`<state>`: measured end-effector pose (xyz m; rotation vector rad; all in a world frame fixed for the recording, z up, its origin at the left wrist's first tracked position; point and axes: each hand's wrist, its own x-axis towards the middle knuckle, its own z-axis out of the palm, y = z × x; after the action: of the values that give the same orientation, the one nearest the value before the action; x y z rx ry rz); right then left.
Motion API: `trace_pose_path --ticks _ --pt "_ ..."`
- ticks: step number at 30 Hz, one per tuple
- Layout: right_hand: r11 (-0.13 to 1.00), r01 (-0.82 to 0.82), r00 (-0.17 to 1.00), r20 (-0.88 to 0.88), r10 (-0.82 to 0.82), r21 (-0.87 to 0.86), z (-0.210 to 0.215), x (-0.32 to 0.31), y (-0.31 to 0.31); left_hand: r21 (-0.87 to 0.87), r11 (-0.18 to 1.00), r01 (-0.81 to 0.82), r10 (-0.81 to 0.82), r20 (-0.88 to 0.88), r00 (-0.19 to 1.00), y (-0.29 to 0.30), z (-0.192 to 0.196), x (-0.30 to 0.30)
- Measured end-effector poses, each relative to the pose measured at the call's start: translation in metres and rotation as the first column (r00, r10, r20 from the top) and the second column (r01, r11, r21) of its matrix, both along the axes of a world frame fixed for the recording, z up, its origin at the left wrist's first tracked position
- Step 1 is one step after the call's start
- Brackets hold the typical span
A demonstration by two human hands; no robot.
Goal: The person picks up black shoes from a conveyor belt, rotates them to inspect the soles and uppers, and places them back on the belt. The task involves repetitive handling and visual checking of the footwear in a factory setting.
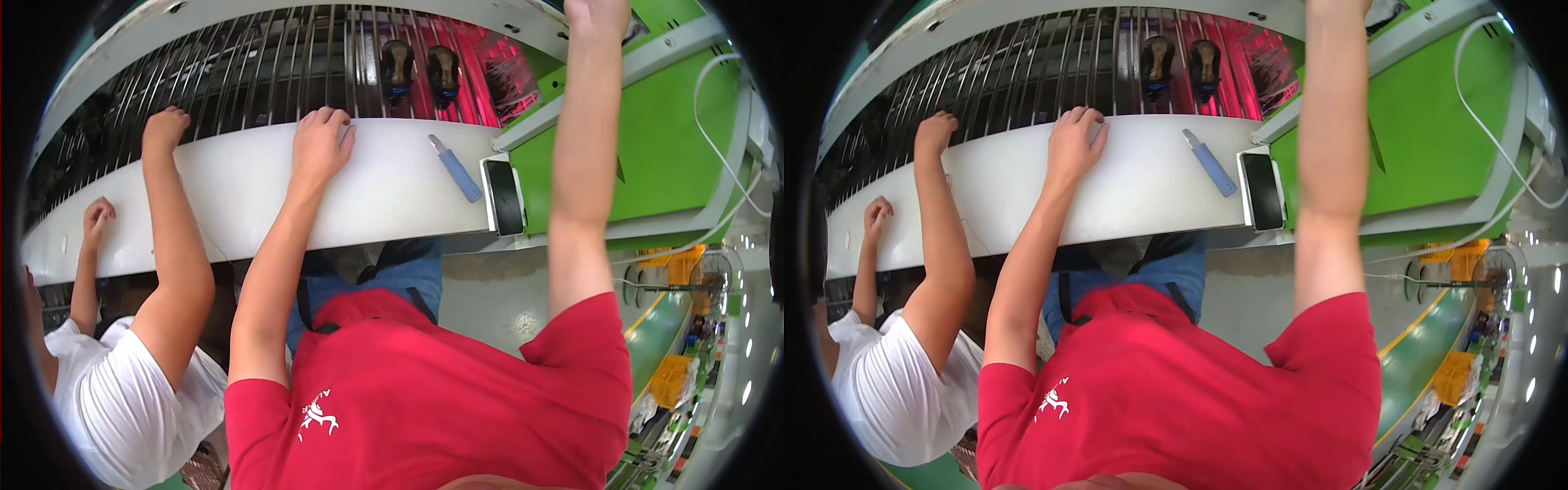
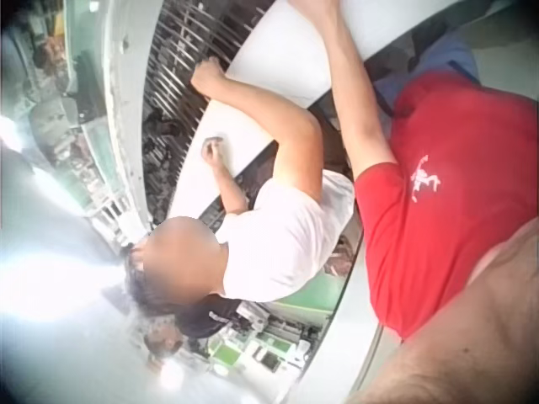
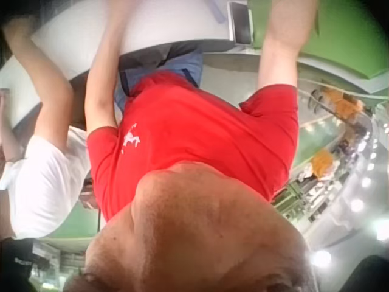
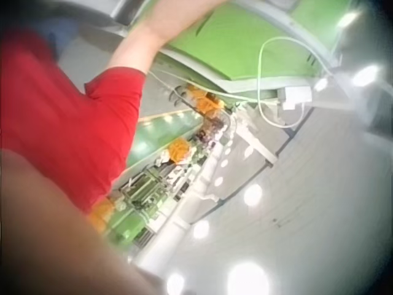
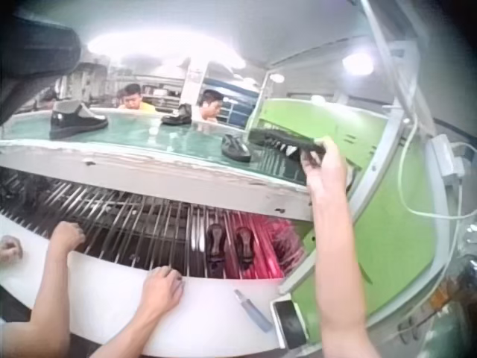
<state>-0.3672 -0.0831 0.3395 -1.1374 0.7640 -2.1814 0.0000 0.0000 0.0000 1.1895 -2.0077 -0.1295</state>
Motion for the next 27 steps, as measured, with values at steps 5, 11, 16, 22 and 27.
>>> trace_pose_path --ticks 5,11,16,22,27 --pt "0.936 -0.346 0.933 0.079 0.350 -0.069 -0.042 -0.010 0.075 -0.034 0.997 0.067 -0.072 -0.176 0.982 0.009 0.013 -0.026" --pt "0.917 -0.361 0.869 -0.295 0.397 0.170 -0.108 0.119 0.146 0.150 0.879 0.452 -0.095 -0.875 0.475 0.054 0.076 -0.036" --pt "0.971 -0.173 0.877 -0.422 0.228 0.165 -0.152 0.143 0.168 -0.026 0.879 0.475 -0.237 -0.890 0.390 0.072 0.135 -0.053" --pt "0.997 0.072 0.858 -0.508 -0.071 -0.018 -0.228 0.163 0.189 -0.232 0.953 0.195 -0.296 -0.577 0.761 0.090 0.111 -0.053" --pt "0.979 0.201 0.793 -0.588 -0.159 0.008 -0.262 0.158 0.248 -0.227 0.947 0.227 -0.317 -0.558 0.767 0.135 0.078 -0.052"
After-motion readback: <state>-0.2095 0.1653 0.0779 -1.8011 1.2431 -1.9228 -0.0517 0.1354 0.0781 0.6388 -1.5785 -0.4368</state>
